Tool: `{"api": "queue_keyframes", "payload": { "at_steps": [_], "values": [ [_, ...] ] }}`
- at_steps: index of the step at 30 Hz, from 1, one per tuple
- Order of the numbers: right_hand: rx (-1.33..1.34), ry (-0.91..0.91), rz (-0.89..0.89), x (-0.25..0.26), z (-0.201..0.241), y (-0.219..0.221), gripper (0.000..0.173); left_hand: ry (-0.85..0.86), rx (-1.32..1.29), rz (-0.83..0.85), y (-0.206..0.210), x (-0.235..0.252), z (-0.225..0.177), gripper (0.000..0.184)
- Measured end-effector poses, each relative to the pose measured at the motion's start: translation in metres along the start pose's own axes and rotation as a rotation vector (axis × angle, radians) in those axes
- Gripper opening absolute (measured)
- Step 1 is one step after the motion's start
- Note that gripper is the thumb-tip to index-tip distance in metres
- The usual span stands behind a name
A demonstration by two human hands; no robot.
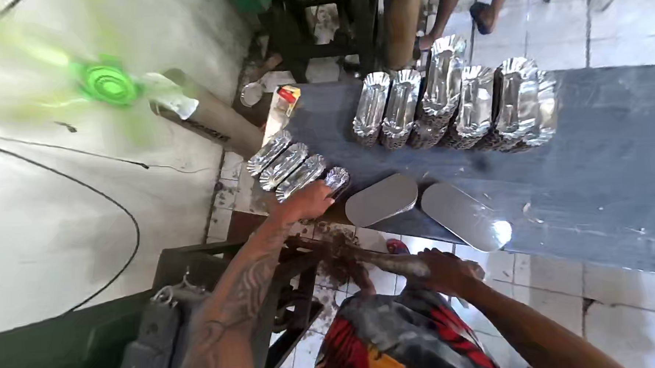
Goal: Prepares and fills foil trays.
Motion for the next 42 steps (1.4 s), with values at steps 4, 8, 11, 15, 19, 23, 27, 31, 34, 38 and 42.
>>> {"api": "queue_keyframes", "payload": {
  "at_steps": [4,8,11,15,19,23,27,31,34,38,42],
  "values": [
    [0.008,0.009,-0.007,0.016,-0.019,0.003,0.093,-0.009,-0.062,-0.024,0.019,0.021,0.012,0.047],
    [0.029,0.027,-0.008,-0.008,0.019,0.0,0.085,0.075,-0.096,-0.1,0.036,0.019,0.009,0.031],
    [0.237,-0.056,-0.041,-0.022,0.099,-0.022,0.069,0.029,-0.112,-0.116,0.014,0.002,0.006,0.052],
    [0.716,-0.355,-0.322,-0.012,0.252,-0.06,0.082,-0.204,-0.564,-0.634,0.018,-0.063,0.05,0.074],
    [0.967,-0.26,-0.762,0.065,0.313,-0.071,0.084,-0.432,-1.243,-0.965,0.089,-0.031,0.098,0.113],
    [0.951,-0.127,-0.841,0.098,0.322,-0.072,0.073,-0.379,-1.564,-0.788,0.12,-0.027,0.076,0.095],
    [0.856,-0.102,-0.815,0.08,0.322,-0.063,0.075,-0.277,-1.076,-0.273,0.113,-0.073,0.083,0.041],
    [0.934,-0.128,-0.858,0.078,0.322,-0.052,0.079,-0.215,-1.072,-0.28,0.105,-0.062,0.086,0.052],
    [1.129,-0.3,-0.868,0.053,0.318,-0.068,0.069,-0.179,-1.217,-0.46,0.096,-0.09,0.063,0.057],
    [1.294,-0.607,-0.934,-0.017,0.279,-0.133,0.047,0.054,-1.197,-0.753,0.015,-0.099,0.002,0.055],
    [1.3,-0.596,-1.035,-0.068,0.176,-0.247,0.062,0.293,-1.31,-0.706,-0.091,-0.021,-0.041,0.034]
  ]
}}
Point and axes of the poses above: each hand's wrist, its own x-axis towards the middle knuckle, its own y-axis out of the palm, z = x × y, the point moved 1 cm from there along x, towards the middle knuckle, and after that the axes turned 12 degrees about x, right-handed, at the moved point
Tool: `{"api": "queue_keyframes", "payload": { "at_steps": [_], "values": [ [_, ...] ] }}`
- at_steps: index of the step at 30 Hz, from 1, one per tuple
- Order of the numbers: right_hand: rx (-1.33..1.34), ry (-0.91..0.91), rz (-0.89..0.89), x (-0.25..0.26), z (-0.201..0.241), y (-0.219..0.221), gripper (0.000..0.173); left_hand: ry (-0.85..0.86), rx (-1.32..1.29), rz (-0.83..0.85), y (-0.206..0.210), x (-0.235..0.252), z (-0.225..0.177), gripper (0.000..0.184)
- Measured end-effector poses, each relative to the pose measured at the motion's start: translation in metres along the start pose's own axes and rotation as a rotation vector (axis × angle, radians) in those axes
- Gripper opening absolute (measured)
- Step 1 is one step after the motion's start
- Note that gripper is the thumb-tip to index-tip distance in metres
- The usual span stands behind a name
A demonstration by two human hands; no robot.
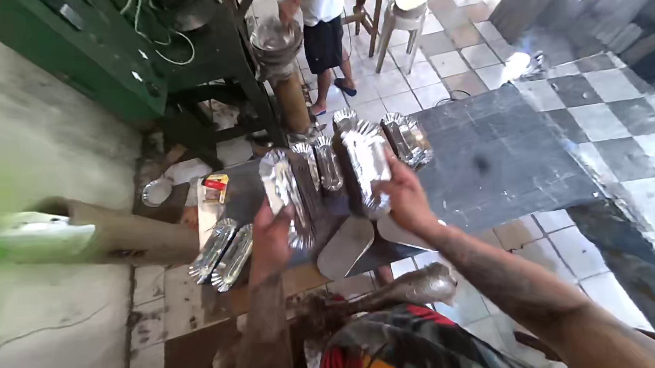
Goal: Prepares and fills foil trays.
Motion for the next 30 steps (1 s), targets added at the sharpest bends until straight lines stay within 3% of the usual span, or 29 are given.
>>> {"api": "queue_keyframes", "payload": {
  "at_steps": [4,7,13,20,23,26,28,30],
  "values": [
    [0.078,-0.049,-0.069,0.114,-0.007,-0.1,0.067,-0.078,-0.03,0.077,0.056,0.117,0.011,0.031],
    [0.052,-0.026,-0.076,0.152,-0.032,-0.123,0.065,-0.146,0.074,0.113,0.08,0.159,0.027,0.036],
    [-0.259,0.037,-0.132,0.165,-0.062,-0.115,0.066,-0.188,0.251,0.082,0.099,0.174,0.042,0.039],
    [-0.757,0.131,-0.062,0.165,-0.039,-0.102,0.066,-0.264,0.539,0.113,0.108,0.189,0.046,0.04],
    [-0.843,0.133,-0.086,0.157,-0.022,-0.103,0.068,-0.264,0.521,0.069,0.113,0.18,0.027,0.053],
    [-0.869,0.001,-0.096,0.147,-0.01,-0.101,0.076,-0.127,0.492,-0.084,0.064,0.169,0.007,0.076],
    [-0.885,-0.193,-0.12,0.124,0.006,-0.102,0.076,-0.059,0.57,-0.149,-0.013,0.157,0.005,0.075],
    [-0.786,-0.364,-0.164,0.085,0.017,-0.077,0.073,-0.093,0.712,-0.199,-0.112,0.141,0.039,0.067]
  ]
}}
Point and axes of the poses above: each hand's wrist, its own x-axis towards the middle knuckle, its own y-axis out of the palm, z = x × y, the point moved 1 cm from there along x, towards the middle knuckle, and after that the axes turned 12 degrees about x, right-handed, at the moved point
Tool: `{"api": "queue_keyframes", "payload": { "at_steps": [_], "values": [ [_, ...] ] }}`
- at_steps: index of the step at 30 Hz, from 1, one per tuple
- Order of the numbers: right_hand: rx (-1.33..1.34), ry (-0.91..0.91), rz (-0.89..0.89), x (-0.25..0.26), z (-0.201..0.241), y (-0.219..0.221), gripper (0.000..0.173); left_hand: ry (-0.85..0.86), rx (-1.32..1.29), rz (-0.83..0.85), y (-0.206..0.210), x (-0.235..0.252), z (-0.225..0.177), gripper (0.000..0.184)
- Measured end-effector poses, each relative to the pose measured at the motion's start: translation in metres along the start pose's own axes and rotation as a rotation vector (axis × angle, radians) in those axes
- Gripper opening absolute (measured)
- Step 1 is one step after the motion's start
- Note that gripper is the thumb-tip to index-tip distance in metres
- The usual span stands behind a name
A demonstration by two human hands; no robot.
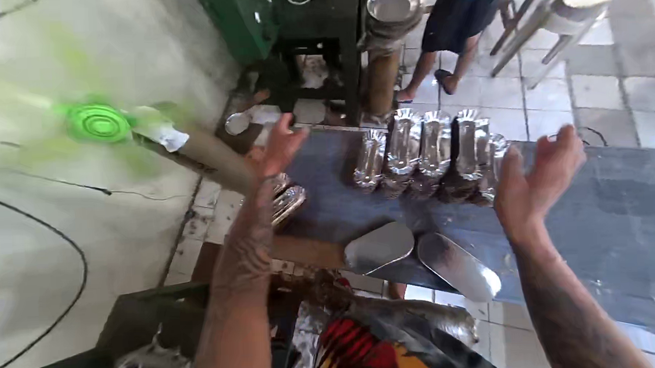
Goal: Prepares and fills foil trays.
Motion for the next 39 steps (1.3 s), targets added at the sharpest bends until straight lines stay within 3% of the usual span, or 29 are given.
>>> {"api": "queue_keyframes", "payload": {
  "at_steps": [2,4,5,7,9,11,15,17,21,23,26,32,36,39],
  "values": [
    [0.248,-0.023,0.052,-0.055,0.031,0.047,0.066,-0.138,0.101,0.14,-0.032,-0.01,0.091,0.074],
    [0.538,0.223,0.347,-0.112,0.058,0.136,0.07,-0.318,0.16,0.391,-0.041,-0.044,0.143,0.068],
    [0.636,0.397,0.477,-0.133,0.068,0.187,0.081,-0.395,0.175,0.476,-0.034,-0.058,0.157,0.055],
    [0.623,0.645,0.56,-0.154,0.065,0.274,0.095,-0.484,0.19,0.589,-0.015,-0.082,0.163,0.05],
    [0.503,0.681,0.564,-0.158,0.056,0.318,0.085,-0.433,0.173,0.628,-0.002,-0.105,0.157,0.049],
    [0.5,0.672,0.571,-0.167,0.056,0.326,0.069,-0.383,0.031,0.465,0.016,-0.139,0.152,0.051],
    [0.628,0.454,0.565,-0.167,0.081,0.27,0.056,-0.392,-0.37,0.145,0.036,-0.196,0.096,0.052],
    [0.702,0.366,0.482,-0.142,0.091,0.211,0.051,-0.255,-0.527,0.067,0.034,-0.194,0.043,0.052],
    [0.737,0.249,0.363,-0.051,0.072,0.066,0.05,0.038,-0.618,0.132,0.026,-0.13,-0.058,0.035],
    [0.711,0.221,0.185,0.002,0.033,0.003,0.049,0.043,-0.607,0.226,0.036,-0.082,-0.083,0.033],
    [0.777,0.376,0.011,0.057,-0.038,-0.053,0.048,-0.059,-0.644,0.288,0.064,-0.028,-0.104,0.033],
    [0.814,0.574,0.031,0.072,-0.119,-0.035,0.055,-0.163,-0.57,0.364,0.11,0.01,-0.102,0.024],
    [0.746,0.556,0.091,0.073,-0.133,-0.021,0.059,-0.214,-0.39,0.381,0.127,0.015,-0.091,0.035],
    [0.557,0.501,0.153,0.078,-0.125,-0.006,0.059,-0.26,-0.389,0.361,0.129,0.011,-0.099,0.033]
  ]
}}
Point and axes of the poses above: each hand's wrist, its own x-axis towards the middle knuckle, its own y-axis out of the palm, z = x × y, the point moved 1 cm from there along x, towards the middle knuckle, and after that the axes turned 12 degrees about x, right-handed, at the moved point
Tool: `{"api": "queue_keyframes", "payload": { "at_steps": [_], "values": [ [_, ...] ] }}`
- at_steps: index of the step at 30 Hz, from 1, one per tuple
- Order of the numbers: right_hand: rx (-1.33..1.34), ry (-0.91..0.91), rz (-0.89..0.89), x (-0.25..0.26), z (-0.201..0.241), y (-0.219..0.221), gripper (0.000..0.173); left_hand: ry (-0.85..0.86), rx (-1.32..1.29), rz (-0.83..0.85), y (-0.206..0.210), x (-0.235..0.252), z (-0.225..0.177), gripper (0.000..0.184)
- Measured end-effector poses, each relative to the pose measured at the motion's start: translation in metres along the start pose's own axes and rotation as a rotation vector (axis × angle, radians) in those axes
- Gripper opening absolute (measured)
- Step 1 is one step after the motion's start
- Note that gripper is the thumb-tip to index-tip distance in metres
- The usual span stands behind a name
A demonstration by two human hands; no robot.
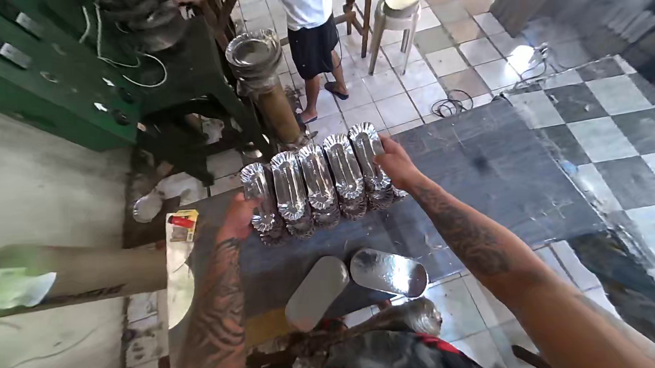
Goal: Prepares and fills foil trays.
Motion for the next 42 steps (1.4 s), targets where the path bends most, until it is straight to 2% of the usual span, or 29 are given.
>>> {"api": "queue_keyframes", "payload": {
  "at_steps": [3,11,14,17,20,21,23,24,25,26,28,29,31,33,35,36,37,39,40,42],
  "values": [
    [-0.108,-0.007,0.01,0.002,-0.001,0.008,0.062,0.002,-0.15,0.028,0.01,0.002,0.003,0.032],
    [-0.004,0.055,0.05,0.004,0.005,0.001,0.045,0.037,-0.256,0.192,-0.001,0.006,0.009,0.036],
    [-0.012,0.043,0.057,0.004,0.003,-0.009,0.05,0.107,-0.232,0.136,-0.006,0.006,0.011,0.035],
    [-0.007,0.026,0.041,-0.016,0.012,-0.024,0.064,0.174,-0.185,0.001,-0.011,-0.013,0.017,0.051],
    [-0.013,-0.026,-0.077,-0.094,0.019,-0.057,0.074,0.154,-0.061,-0.203,-0.011,-0.062,0.048,0.061],
    [-0.021,-0.085,-0.193,-0.132,0.007,-0.075,0.071,0.139,-0.005,-0.281,-0.009,-0.088,0.063,0.063],
    [-0.049,-0.191,-0.44,-0.221,-0.045,-0.108,0.059,0.123,0.087,-0.381,0.002,-0.148,0.088,0.066],
    [-0.085,-0.169,-0.566,-0.265,-0.079,-0.117,0.051,0.104,0.125,-0.41,0.014,-0.183,0.096,0.065],
    [-0.123,-0.046,-0.658,-0.309,-0.117,-0.122,0.047,0.084,0.154,-0.427,0.028,-0.218,0.102,0.063],
    [-0.125,0.166,-0.695,-0.348,-0.154,-0.12,0.048,0.077,0.167,-0.425,0.043,-0.248,0.108,0.058],
    [0.051,0.567,-0.641,-0.389,-0.21,-0.095,0.051,0.15,0.167,-0.341,0.069,-0.282,0.115,0.046],
    [0.201,0.666,-0.602,-0.392,-0.224,-0.077,0.051,0.198,0.173,-0.227,0.08,-0.29,0.119,0.041],
    [0.563,0.717,-0.652,-0.387,-0.235,-0.046,0.052,0.315,0.312,0.064,0.096,-0.294,0.125,0.04],
    [0.723,0.756,-0.547,-0.395,-0.217,-0.037,0.051,0.46,0.483,0.262,0.104,-0.288,0.118,0.038],
    [0.567,0.781,-0.327,-0.409,-0.172,-0.03,0.047,0.457,0.498,0.347,0.11,-0.29,0.114,0.046],
    [0.401,0.744,-0.159,-0.414,-0.139,-0.02,0.045,0.441,0.474,0.352,0.109,-0.295,0.116,0.051],
    [0.192,0.618,0.018,-0.409,-0.098,-0.007,0.042,0.418,0.453,0.347,0.102,-0.301,0.116,0.057],
    [-0.088,0.132,0.242,-0.399,-0.01,0.024,0.051,0.374,0.374,0.315,0.072,-0.321,0.116,0.06],
    [-0.043,-0.152,0.317,-0.4,0.035,0.044,0.05,0.367,0.299,0.243,0.049,-0.335,0.119,0.055],
    [0.277,-0.669,0.552,-0.414,0.121,0.092,0.042,0.306,0.062,0.134,-0.017,-0.359,0.125,0.054]
  ]
}}
Point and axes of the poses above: each hand's wrist, its own x-axis towards the middle knuckle, its own y-axis out of the palm, z = x × y, the point moved 1 cm from there along x, towards the middle knuckle, and after that the axes turned 12 degrees about x, right-handed, at the moved point
